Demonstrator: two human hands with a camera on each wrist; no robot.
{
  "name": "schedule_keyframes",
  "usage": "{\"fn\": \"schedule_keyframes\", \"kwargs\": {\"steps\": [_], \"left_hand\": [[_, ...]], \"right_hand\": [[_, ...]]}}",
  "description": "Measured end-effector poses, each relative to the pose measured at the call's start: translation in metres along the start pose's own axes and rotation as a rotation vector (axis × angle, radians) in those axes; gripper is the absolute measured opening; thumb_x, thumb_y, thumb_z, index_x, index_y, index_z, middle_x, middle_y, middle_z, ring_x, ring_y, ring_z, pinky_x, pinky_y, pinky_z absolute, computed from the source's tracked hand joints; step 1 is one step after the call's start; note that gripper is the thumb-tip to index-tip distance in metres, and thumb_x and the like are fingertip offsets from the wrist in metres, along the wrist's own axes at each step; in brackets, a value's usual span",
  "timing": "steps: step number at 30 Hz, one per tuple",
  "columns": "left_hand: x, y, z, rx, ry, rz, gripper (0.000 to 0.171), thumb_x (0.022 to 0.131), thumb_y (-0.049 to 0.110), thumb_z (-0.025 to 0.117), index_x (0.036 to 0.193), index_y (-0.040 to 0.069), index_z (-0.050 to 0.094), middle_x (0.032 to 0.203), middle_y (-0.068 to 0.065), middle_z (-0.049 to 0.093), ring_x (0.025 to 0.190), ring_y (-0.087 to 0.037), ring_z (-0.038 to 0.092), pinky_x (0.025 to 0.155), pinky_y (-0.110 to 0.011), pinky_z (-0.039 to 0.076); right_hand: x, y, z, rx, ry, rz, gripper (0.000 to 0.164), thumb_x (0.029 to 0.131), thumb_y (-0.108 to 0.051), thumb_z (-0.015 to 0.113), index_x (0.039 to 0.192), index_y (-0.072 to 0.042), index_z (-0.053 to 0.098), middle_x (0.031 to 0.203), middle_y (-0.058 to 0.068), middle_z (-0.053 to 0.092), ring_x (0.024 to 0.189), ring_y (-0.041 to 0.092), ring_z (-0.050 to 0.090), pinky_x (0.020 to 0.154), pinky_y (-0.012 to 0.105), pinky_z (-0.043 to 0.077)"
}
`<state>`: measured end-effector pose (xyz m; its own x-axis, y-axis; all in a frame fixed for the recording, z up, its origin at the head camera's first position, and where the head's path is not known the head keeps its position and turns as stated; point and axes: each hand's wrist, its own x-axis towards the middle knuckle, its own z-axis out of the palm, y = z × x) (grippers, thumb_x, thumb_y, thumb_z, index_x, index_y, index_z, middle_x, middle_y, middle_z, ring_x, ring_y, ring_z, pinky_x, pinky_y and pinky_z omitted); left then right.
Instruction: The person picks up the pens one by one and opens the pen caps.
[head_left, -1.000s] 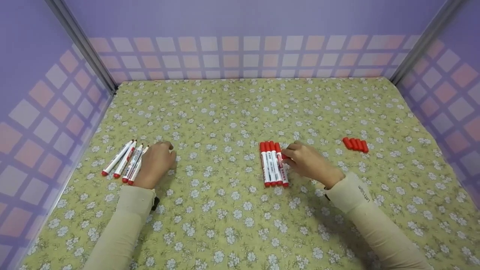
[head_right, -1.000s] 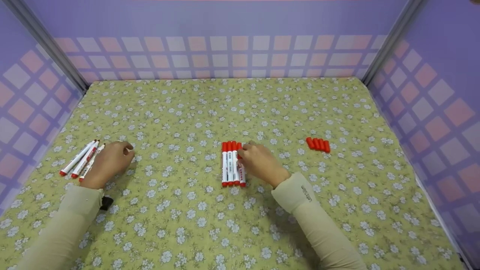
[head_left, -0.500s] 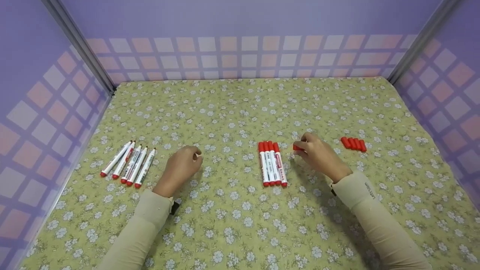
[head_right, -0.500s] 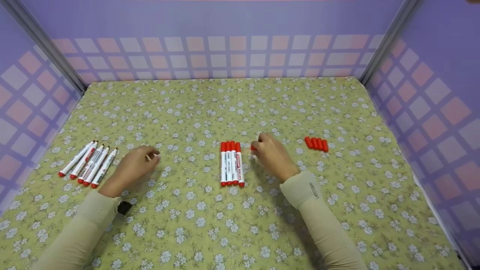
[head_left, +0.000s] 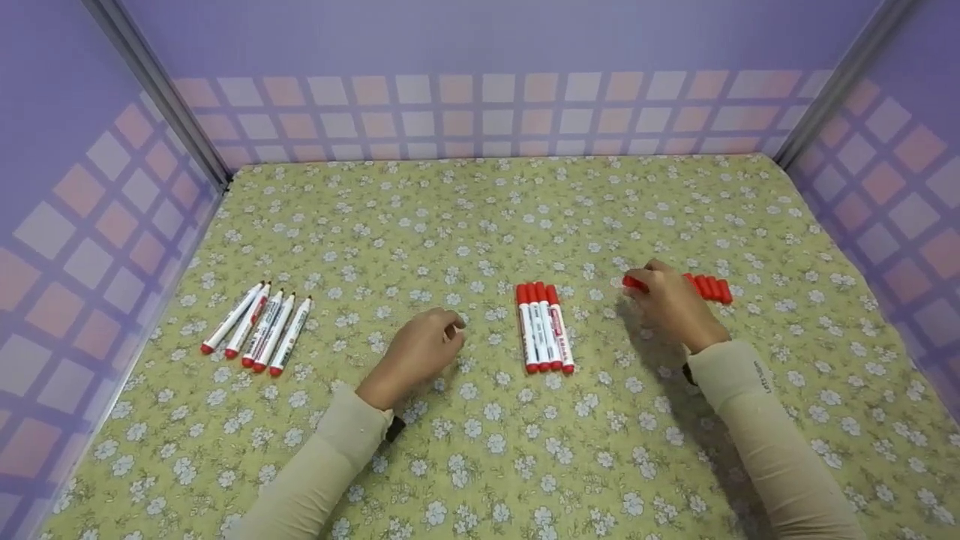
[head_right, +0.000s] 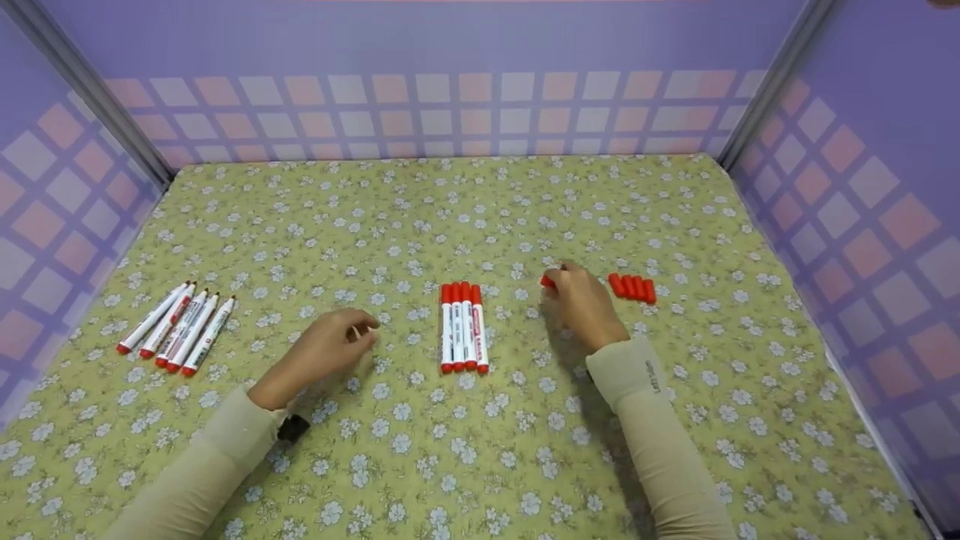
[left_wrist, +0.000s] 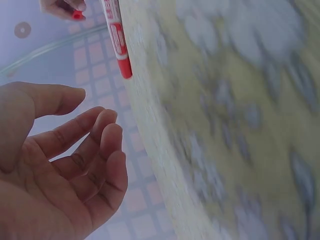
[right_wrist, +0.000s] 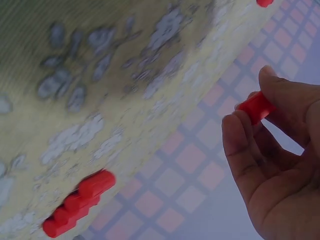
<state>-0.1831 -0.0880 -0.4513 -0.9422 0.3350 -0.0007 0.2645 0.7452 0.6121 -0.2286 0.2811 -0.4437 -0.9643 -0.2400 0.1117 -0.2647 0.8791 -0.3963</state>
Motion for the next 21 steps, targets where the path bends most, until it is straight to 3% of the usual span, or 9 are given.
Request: {"fn": "schedule_keyframes", "kwargs": {"steps": [7,11,17,21], "left_hand": [[0.003,0.017,0.016,0.001,-0.06,0.054,0.025,0.097,0.017,0.056,0.114,0.005,0.067,0.106,-0.008,0.066,0.092,-0.019,0.063,0.076,-0.035,0.052],[0.006,0.028,0.022,-0.011,-0.098,0.049,0.026,0.097,0.017,0.055,0.116,0.005,0.066,0.107,-0.009,0.065,0.089,-0.018,0.062,0.072,-0.034,0.051],[0.015,0.04,0.033,-0.001,-0.135,0.007,0.029,0.096,0.016,0.053,0.12,0.004,0.064,0.101,-0.007,0.063,0.071,-0.012,0.055,0.061,-0.028,0.045],[0.023,0.045,0.038,0.018,-0.14,-0.012,0.033,0.095,0.013,0.053,0.124,0.002,0.061,0.083,-0.004,0.06,0.056,-0.008,0.045,0.052,-0.025,0.038]], "right_hand": [[-0.002,0.024,-0.01,0.021,0.016,0.07,0.032,0.093,-0.012,0.063,0.121,0.004,0.063,0.103,0.023,0.059,0.085,0.034,0.063,0.07,0.047,0.054],[-0.006,0.038,-0.016,0.033,0.03,0.124,0.033,0.097,-0.013,0.058,0.125,0.003,0.06,0.108,0.023,0.056,0.09,0.037,0.062,0.075,0.051,0.053],[-0.01,0.055,-0.022,0.05,-0.017,0.189,0.037,0.1,-0.012,0.051,0.13,0.009,0.052,0.11,0.029,0.051,0.094,0.042,0.057,0.079,0.053,0.05],[-0.012,0.065,-0.028,0.072,-0.03,0.241,0.04,0.1,-0.014,0.049,0.133,0.01,0.049,0.112,0.031,0.049,0.096,0.043,0.056,0.081,0.054,0.049]]}}
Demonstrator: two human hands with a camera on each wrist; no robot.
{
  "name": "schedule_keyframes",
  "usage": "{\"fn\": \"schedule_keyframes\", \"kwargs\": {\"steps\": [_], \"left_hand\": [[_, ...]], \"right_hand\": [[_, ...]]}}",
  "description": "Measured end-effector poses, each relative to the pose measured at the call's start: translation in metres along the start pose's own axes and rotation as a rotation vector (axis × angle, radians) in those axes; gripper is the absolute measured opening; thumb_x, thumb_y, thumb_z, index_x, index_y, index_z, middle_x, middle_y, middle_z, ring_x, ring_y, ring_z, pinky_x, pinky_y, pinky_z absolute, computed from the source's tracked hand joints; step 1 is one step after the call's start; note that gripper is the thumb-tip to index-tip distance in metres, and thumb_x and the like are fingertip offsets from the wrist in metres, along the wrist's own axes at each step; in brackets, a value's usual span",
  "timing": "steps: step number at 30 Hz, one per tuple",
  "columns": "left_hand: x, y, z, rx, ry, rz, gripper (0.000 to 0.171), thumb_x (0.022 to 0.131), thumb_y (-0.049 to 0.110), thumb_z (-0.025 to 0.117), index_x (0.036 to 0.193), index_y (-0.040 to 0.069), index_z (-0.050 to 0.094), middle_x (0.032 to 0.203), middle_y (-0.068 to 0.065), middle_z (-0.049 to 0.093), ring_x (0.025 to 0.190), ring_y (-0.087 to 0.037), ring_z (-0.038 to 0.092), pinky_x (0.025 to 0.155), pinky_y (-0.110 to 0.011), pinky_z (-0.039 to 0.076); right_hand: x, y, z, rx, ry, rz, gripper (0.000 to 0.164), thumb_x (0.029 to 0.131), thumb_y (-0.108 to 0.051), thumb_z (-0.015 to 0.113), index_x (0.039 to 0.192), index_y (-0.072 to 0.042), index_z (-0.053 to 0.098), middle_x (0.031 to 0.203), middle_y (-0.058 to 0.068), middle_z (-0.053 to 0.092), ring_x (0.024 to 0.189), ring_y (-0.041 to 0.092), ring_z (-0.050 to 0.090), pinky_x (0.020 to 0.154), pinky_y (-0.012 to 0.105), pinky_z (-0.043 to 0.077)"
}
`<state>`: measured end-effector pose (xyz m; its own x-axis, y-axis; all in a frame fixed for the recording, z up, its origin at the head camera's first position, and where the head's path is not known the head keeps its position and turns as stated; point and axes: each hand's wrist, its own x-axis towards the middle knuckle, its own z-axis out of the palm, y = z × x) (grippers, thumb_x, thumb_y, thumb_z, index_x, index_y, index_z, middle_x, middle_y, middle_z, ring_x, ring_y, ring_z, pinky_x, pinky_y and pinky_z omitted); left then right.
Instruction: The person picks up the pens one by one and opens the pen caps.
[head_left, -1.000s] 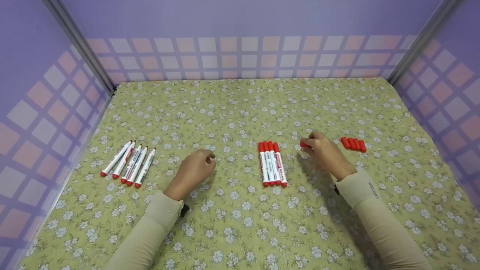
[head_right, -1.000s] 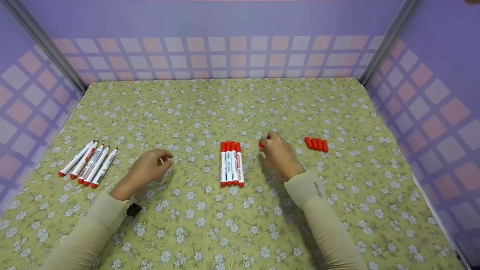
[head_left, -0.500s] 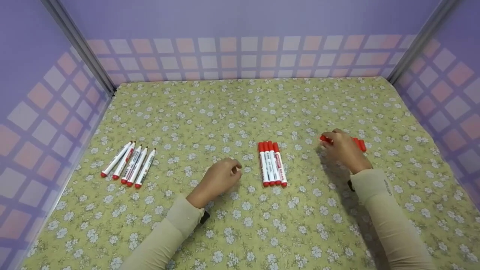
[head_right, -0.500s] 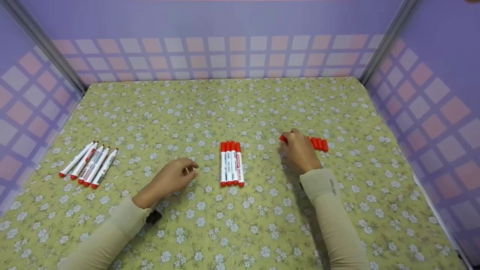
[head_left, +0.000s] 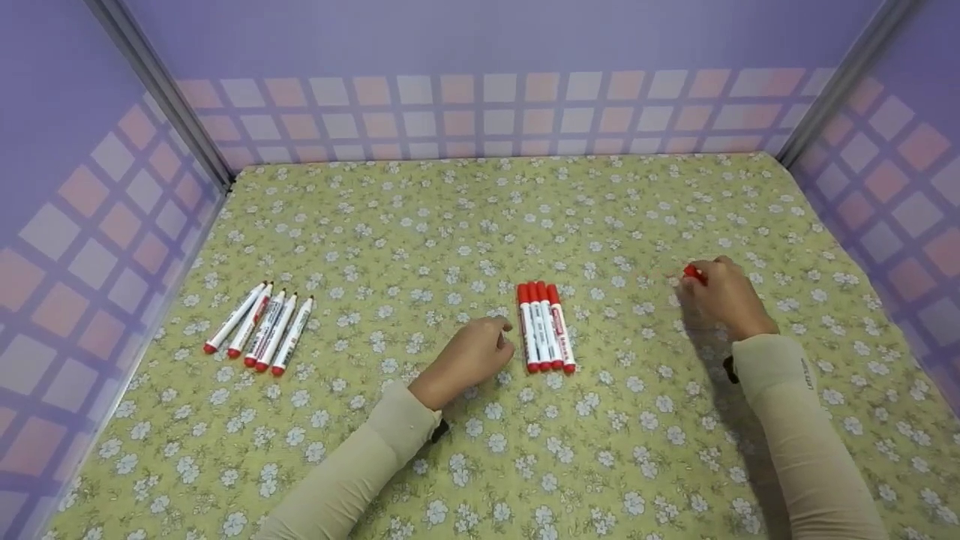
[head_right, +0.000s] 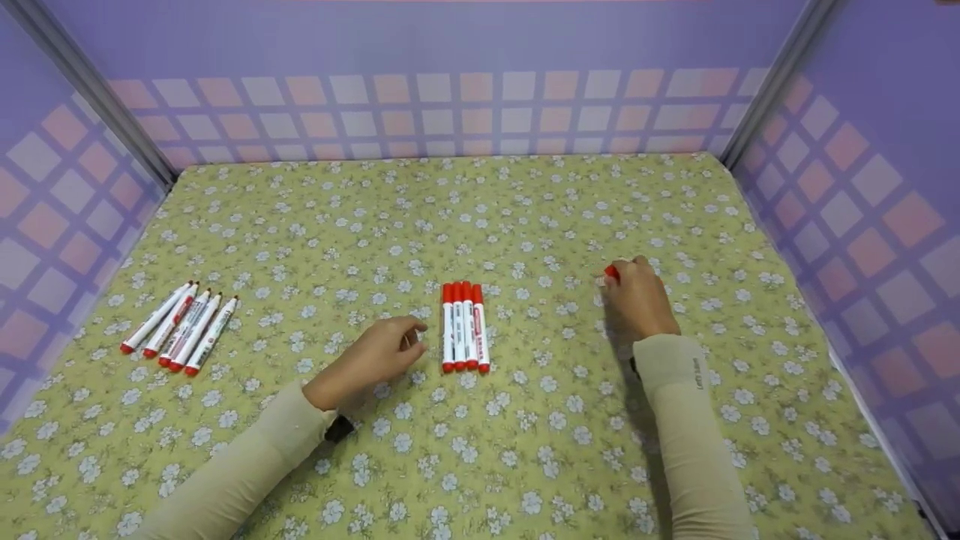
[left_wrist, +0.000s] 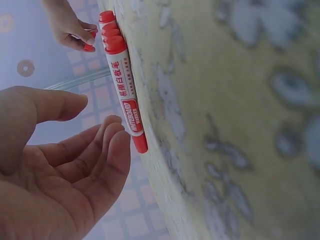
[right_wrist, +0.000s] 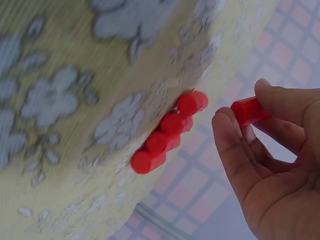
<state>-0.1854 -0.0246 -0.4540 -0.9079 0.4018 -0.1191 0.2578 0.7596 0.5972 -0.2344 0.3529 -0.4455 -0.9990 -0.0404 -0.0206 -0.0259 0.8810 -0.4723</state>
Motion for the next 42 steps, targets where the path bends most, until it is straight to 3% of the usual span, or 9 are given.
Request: {"fn": "schedule_keyframes", "kwargs": {"steps": [3,7,15,21,29,33,37,42], "left_hand": [[0.006,0.002,0.002,-0.014,-0.02,-0.019,0.033,0.095,0.014,0.053,0.124,0.0,0.059,0.071,-0.002,0.055,0.049,-0.008,0.041,0.047,-0.024,0.036],[0.012,0.004,0.003,-0.058,-0.051,-0.045,0.027,0.096,0.019,0.053,0.116,0.001,0.059,0.069,-0.002,0.051,0.049,-0.008,0.04,0.045,-0.024,0.035],[0.025,0.004,0.006,-0.123,-0.094,-0.103,0.025,0.099,0.022,0.05,0.116,0.004,0.054,0.078,-0.004,0.051,0.053,-0.01,0.041,0.046,-0.025,0.036],[0.037,0.004,0.005,-0.101,-0.098,-0.142,0.016,0.099,0.022,0.05,0.094,0.008,0.054,0.075,-0.004,0.048,0.054,-0.012,0.041,0.046,-0.026,0.035],[0.056,0.006,0.004,-0.073,-0.083,-0.17,0.026,0.099,0.02,0.05,0.075,0.012,0.047,0.066,-0.001,0.044,0.051,-0.011,0.039,0.046,-0.024,0.033],[0.061,0.007,0.005,-0.125,-0.087,-0.188,0.019,0.099,0.018,0.049,0.082,0.011,0.055,0.07,-0.002,0.053,0.052,-0.011,0.045,0.047,-0.025,0.037],[0.063,0.009,0.005,-0.138,-0.091,-0.205,0.016,0.099,0.018,0.049,0.094,0.008,0.06,0.087,-0.006,0.057,0.066,-0.015,0.05,0.057,-0.027,0.04],[0.063,0.013,0.005,-0.136,-0.085,-0.228,0.027,0.099,0.019,0.047,0.116,0.001,0.058,0.111,-0.011,0.056,0.079,-0.019,0.052,0.064,-0.029,0.041]], "right_hand": [[0.0,0.008,-0.005,0.019,-0.028,0.047,0.045,0.102,-0.017,0.047,0.138,0.01,0.043,0.119,0.033,0.047,0.102,0.044,0.054,0.084,0.056,0.047],[0.001,0.019,-0.011,0.029,-0.059,0.094,0.052,0.102,-0.019,0.046,0.142,0.012,0.034,0.126,0.038,0.045,0.107,0.047,0.054,0.084,0.054,0.048],[0.001,0.034,-0.022,0.072,-0.069,0.183,0.05,0.102,-0.023,0.047,0.136,0.011,0.034,0.116,0.036,0.052,0.081,0.028,0.058,0.06,0.031,0.047],[-0.001,0.045,-0.024,0.131,-0.113,0.236,0.05,0.102,-0.026,0.044,0.134,0.011,0.036,0.116,0.034,0.052,0.088,0.03,0.061,0.063,0.031,0.051],[0.001,0.064,-0.027,0.143,-0.163,0.27,0.053,0.102,-0.028,0.042,0.135,0.013,0.036,0.122,0.035,0.05,0.098,0.033,0.058,0.067,0.029,0.05],[0.002,0.069,-0.027,0.127,-0.19,0.287,0.055,0.102,-0.031,0.041,0.136,0.013,0.036,0.121,0.034,0.051,0.098,0.032,0.056,0.068,0.03,0.047],[0.003,0.07,-0.03,0.116,-0.23,0.29,0.059,0.102,-0.034,0.039,0.136,0.015,0.036,0.12,0.035,0.052,0.096,0.031,0.057,0.07,0.031,0.047],[0.005,0.071,-0.033,0.086,-0.239,0.277,0.062,0.102,-0.036,0.039,0.134,0.017,0.036,0.115,0.035,0.055,0.086,0.027,0.061,0.069,0.034,0.047]]}}
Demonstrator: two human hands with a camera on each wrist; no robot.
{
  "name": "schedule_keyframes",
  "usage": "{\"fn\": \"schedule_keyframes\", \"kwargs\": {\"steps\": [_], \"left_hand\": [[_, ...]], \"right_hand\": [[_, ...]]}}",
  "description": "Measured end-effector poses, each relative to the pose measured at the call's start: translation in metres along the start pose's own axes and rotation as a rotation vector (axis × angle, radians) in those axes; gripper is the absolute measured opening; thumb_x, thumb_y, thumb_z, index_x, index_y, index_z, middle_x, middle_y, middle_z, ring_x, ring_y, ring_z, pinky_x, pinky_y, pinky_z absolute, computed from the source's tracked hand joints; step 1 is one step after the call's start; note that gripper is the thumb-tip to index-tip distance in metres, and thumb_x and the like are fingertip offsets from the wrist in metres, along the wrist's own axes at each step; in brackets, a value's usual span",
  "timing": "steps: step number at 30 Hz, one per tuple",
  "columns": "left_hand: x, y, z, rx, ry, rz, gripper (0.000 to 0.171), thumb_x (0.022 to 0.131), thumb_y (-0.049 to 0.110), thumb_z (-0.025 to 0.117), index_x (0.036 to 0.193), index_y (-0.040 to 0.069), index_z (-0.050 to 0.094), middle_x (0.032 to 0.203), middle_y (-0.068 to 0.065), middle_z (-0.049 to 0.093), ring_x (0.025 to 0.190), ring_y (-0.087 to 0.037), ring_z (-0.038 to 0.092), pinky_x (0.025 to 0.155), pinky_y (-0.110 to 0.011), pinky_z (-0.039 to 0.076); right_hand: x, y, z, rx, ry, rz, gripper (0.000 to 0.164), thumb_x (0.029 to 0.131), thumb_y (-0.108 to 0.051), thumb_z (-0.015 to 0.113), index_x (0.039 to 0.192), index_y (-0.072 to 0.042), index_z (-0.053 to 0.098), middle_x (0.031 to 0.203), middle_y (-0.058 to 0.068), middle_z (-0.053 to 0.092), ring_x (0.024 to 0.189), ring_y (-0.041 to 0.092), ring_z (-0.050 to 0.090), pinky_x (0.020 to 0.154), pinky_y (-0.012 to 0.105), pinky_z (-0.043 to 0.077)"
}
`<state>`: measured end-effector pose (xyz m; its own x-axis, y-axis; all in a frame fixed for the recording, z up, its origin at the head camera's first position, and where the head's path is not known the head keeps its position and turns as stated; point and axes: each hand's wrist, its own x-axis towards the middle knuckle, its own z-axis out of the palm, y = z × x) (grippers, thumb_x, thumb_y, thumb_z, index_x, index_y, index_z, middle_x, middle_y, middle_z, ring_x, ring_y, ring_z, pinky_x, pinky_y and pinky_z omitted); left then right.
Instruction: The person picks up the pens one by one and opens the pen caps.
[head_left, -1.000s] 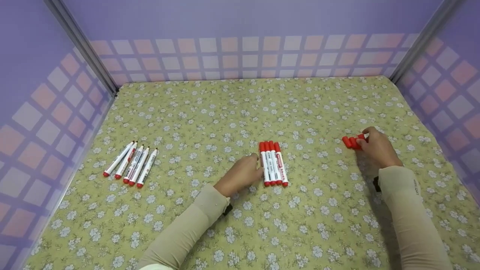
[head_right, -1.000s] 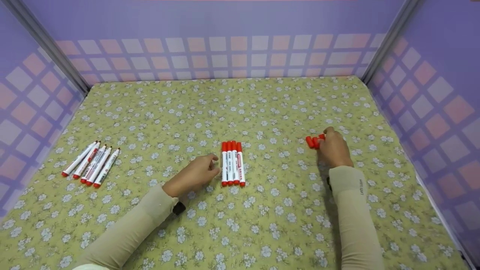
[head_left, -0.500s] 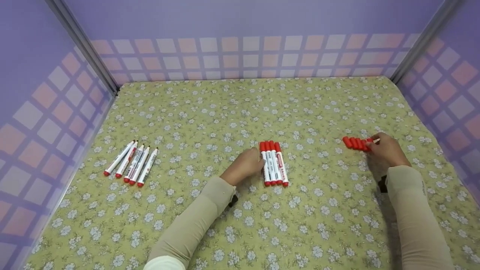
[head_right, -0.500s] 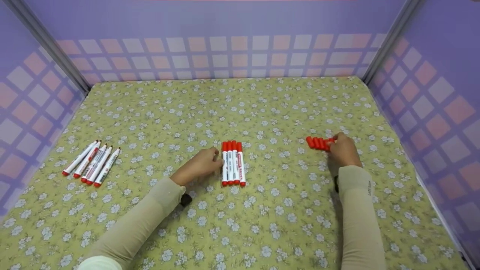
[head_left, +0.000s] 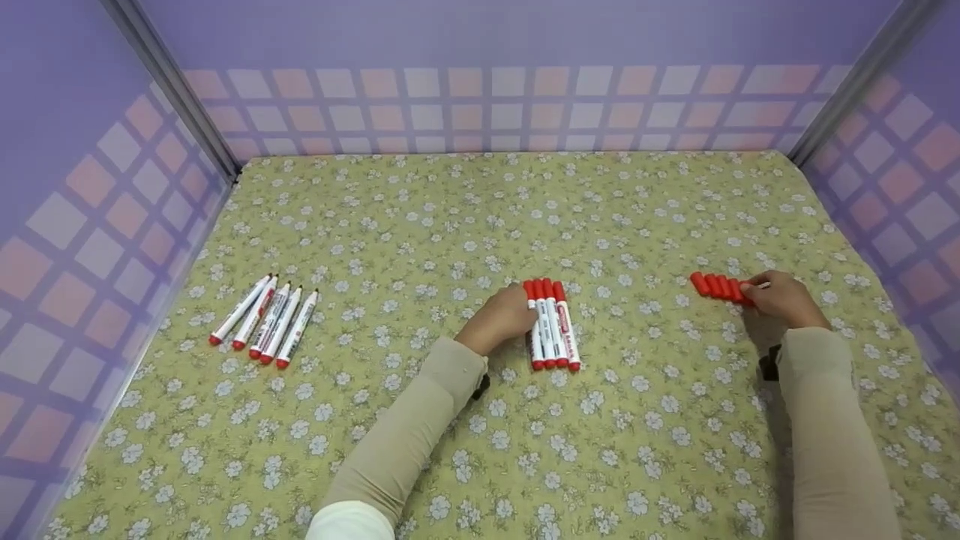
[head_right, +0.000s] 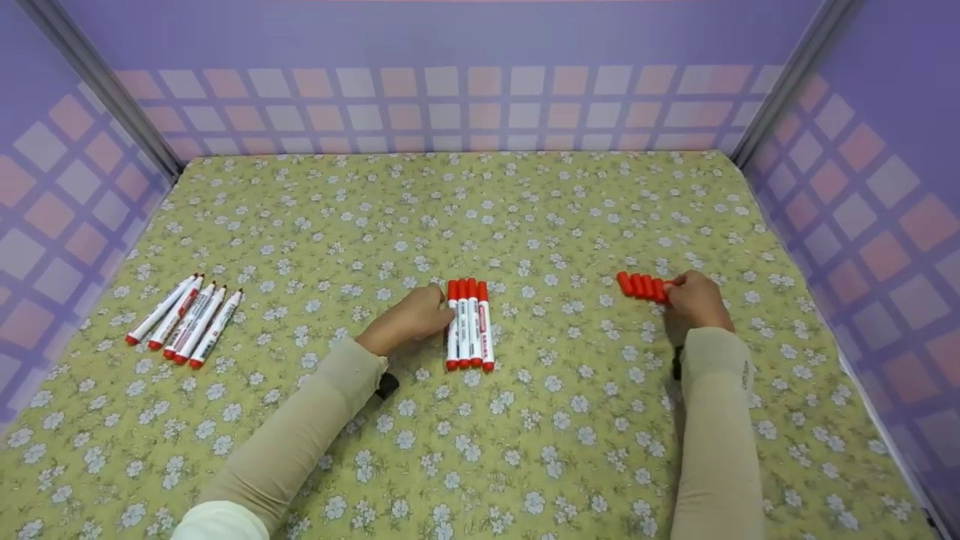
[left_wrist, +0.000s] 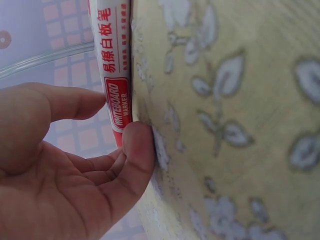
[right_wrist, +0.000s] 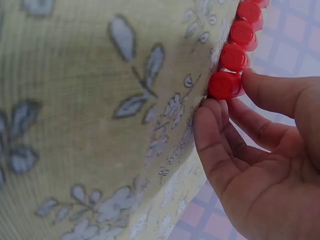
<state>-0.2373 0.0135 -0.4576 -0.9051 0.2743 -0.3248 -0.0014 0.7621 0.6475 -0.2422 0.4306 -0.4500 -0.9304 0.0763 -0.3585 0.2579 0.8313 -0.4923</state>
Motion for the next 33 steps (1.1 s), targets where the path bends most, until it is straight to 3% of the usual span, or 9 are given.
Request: {"fn": "schedule_keyframes", "kwargs": {"steps": [4,8,10,17,22,26,29,33], "left_hand": [[0.0,0.003,0.001,0.015,0.013,-0.025,0.042,0.099,0.023,0.049,0.132,-0.004,0.049,0.122,-0.014,0.055,0.081,-0.02,0.054,0.064,-0.029,0.043],[0.002,0.005,0.002,0.027,0.032,-0.064,0.052,0.098,0.025,0.052,0.141,-0.003,0.042,0.132,-0.013,0.053,0.092,-0.02,0.056,0.074,-0.031,0.048],[0.002,0.005,0.003,0.009,0.039,-0.076,0.052,0.096,0.024,0.054,0.14,-0.003,0.042,0.129,-0.012,0.055,0.095,-0.02,0.056,0.078,-0.032,0.049],[0.005,0.003,0.004,-0.031,0.039,-0.078,0.044,0.094,0.021,0.057,0.13,-0.002,0.051,0.118,-0.01,0.058,0.095,-0.02,0.057,0.082,-0.033,0.05],[0.009,0.001,0.003,-0.029,0.035,-0.083,0.038,0.091,0.019,0.058,0.123,-0.002,0.055,0.117,-0.011,0.058,0.089,-0.019,0.056,0.075,-0.031,0.048],[0.01,0.0,0.001,-0.045,0.037,-0.065,0.024,0.09,0.017,0.058,0.106,-0.001,0.06,0.106,-0.012,0.06,0.076,-0.017,0.054,0.065,-0.028,0.044],[0.01,-0.001,0.0,-0.066,0.042,-0.043,0.013,0.088,0.014,0.058,0.094,0.002,0.061,0.099,-0.011,0.06,0.071,-0.017,0.054,0.062,-0.027,0.044],[0.01,-0.002,-0.001,-0.094,0.048,-0.033,0.007,0.086,0.01,0.058,0.09,0.004,0.058,0.094,-0.009,0.057,0.07,-0.016,0.056,0.062,-0.027,0.047]], "right_hand": [[0.002,-0.001,0.002,0.013,0.03,0.02,0.061,0.102,-0.035,0.039,0.133,0.017,0.037,0.114,0.034,0.055,0.082,0.024,0.06,0.065,0.031,0.047],[0.003,-0.004,0.004,0.016,0.042,0.032,0.059,0.102,-0.035,0.039,0.132,0.016,0.037,0.114,0.033,0.054,0.082,0.025,0.06,0.065,0.031,0.047],[0.003,-0.004,0.004,0.012,0.037,0.041,0.059,0.102,-0.035,0.037,0.133,0.016,0.037,0.116,0.034,0.052,0.088,0.03,0.059,0.068,0.034,0.047],[0.001,-0.005,0.006,0.048,0.024,0.077,0.057,0.103,-0.031,0.027,0.137,0.015,0.032,0.127,0.035,0.043,0.111,0.043,0.047,0.085,0.05,0.044],[0.0,-0.005,0.007,0.057,0.028,0.081,0.053,0.103,-0.025,0.025,0.137,0.015,0.032,0.13,0.036,0.042,0.114,0.045,0.046,0.088,0.053,0.044],[0.0,-0.005,0.008,0.055,0.018,0.068,0.055,0.103,-0.027,0.025,0.138,0.015,0.031,0.131,0.036,0.041,0.115,0.045,0.045,0.088,0.053,0.043],[-0.001,-0.004,0.008,0.065,0.013,0.053,0.056,0.103,-0.028,0.025,0.137,0.016,0.03,0.131,0.037,0.04,0.115,0.047,0.044,0.09,0.055,0.042],[-0.001,-0.005,0.008,0.066,0.018,0.058,0.057,0.103,-0.029,0.026,0.137,0.017,0.03,0.131,0.037,0.04,0.115,0.047,0.045,0.089,0.055,0.042]]}}
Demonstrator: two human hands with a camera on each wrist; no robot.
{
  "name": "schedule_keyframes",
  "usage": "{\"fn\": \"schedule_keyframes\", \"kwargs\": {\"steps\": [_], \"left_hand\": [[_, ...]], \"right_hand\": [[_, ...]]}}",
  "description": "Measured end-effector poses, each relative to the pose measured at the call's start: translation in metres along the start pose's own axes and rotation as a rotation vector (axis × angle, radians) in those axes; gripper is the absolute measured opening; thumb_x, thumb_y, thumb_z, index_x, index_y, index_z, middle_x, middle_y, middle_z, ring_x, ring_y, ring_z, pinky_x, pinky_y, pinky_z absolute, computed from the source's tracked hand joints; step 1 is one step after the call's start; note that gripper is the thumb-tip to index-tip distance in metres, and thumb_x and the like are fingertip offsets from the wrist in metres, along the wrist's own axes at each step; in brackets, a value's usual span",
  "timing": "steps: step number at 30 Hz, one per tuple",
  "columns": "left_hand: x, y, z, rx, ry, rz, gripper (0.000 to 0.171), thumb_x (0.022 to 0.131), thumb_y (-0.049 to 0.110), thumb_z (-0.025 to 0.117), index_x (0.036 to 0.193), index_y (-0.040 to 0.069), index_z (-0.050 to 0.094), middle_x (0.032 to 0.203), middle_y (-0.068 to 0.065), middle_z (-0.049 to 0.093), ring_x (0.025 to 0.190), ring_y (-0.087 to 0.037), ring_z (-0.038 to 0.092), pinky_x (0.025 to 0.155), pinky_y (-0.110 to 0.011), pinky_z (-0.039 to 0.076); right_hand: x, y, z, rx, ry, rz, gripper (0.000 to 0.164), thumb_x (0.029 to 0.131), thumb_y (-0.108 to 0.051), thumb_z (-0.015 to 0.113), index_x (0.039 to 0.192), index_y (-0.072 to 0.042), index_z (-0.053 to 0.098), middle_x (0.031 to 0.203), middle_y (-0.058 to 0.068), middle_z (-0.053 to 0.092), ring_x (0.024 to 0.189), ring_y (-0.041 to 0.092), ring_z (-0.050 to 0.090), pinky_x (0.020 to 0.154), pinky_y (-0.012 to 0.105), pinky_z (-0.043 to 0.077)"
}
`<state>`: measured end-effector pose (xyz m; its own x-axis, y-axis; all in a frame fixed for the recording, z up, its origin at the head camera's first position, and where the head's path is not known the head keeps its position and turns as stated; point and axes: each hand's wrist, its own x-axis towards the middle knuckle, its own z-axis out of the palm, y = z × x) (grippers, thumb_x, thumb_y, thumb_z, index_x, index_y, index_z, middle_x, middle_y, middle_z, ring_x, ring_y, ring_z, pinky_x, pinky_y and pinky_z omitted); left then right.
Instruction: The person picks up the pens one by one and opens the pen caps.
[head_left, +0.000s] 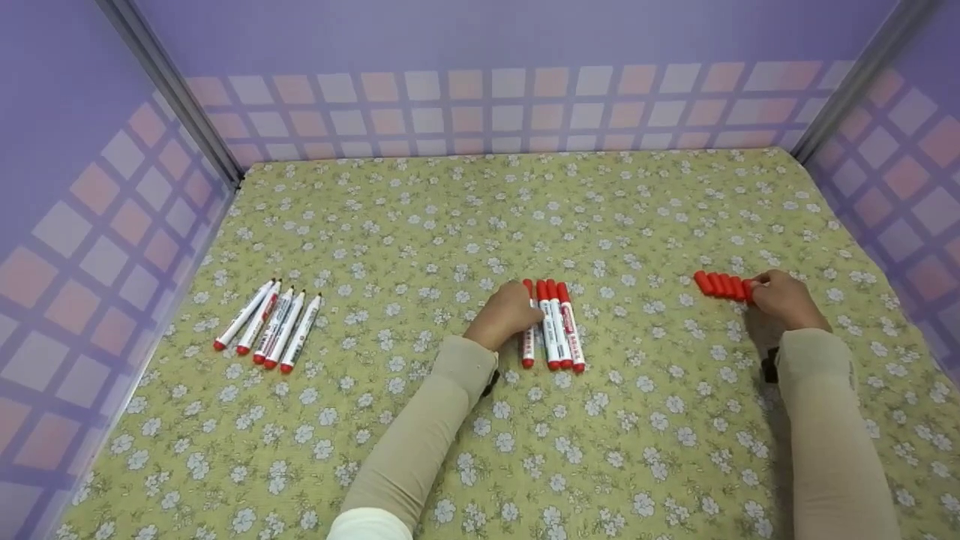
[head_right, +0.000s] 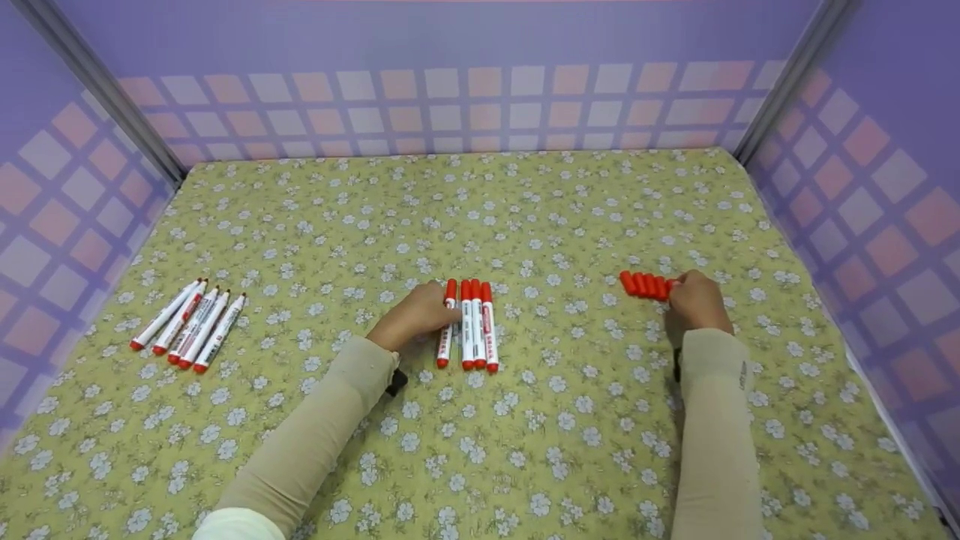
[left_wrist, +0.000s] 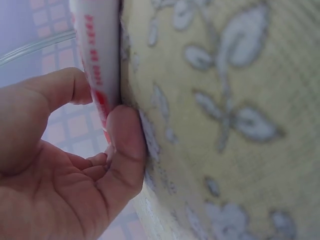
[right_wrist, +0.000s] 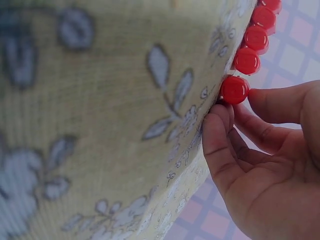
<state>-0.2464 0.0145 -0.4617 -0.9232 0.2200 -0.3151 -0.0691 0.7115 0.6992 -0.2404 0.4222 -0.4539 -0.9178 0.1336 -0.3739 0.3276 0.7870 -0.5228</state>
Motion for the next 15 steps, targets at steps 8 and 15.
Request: {"fn": "schedule_keyframes", "kwargs": {"steps": [8,15], "left_hand": [[0.0017,0.0009,0.0005,0.025,-0.003,-0.02,0.011,0.089,0.011,0.056,0.079,0.007,0.055,0.08,-0.008,0.056,0.062,-0.015,0.052,0.056,-0.027,0.043],[-0.0015,-0.0027,-0.0008,-0.019,-0.006,-0.037,0.013,0.092,0.019,0.056,0.093,0.007,0.061,0.086,-0.008,0.06,0.068,-0.016,0.055,0.062,-0.029,0.045]], "right_hand": [[-0.0013,-0.0017,-0.0018,-0.023,-0.028,-0.003,0.059,0.104,-0.032,0.025,0.137,0.016,0.031,0.129,0.036,0.042,0.113,0.045,0.046,0.088,0.054,0.043],[-0.0038,-0.005,-0.0056,-0.045,-0.06,-0.011,0.059,0.104,-0.032,0.023,0.138,0.016,0.03,0.132,0.037,0.039,0.113,0.044,0.043,0.09,0.055,0.04]]}}
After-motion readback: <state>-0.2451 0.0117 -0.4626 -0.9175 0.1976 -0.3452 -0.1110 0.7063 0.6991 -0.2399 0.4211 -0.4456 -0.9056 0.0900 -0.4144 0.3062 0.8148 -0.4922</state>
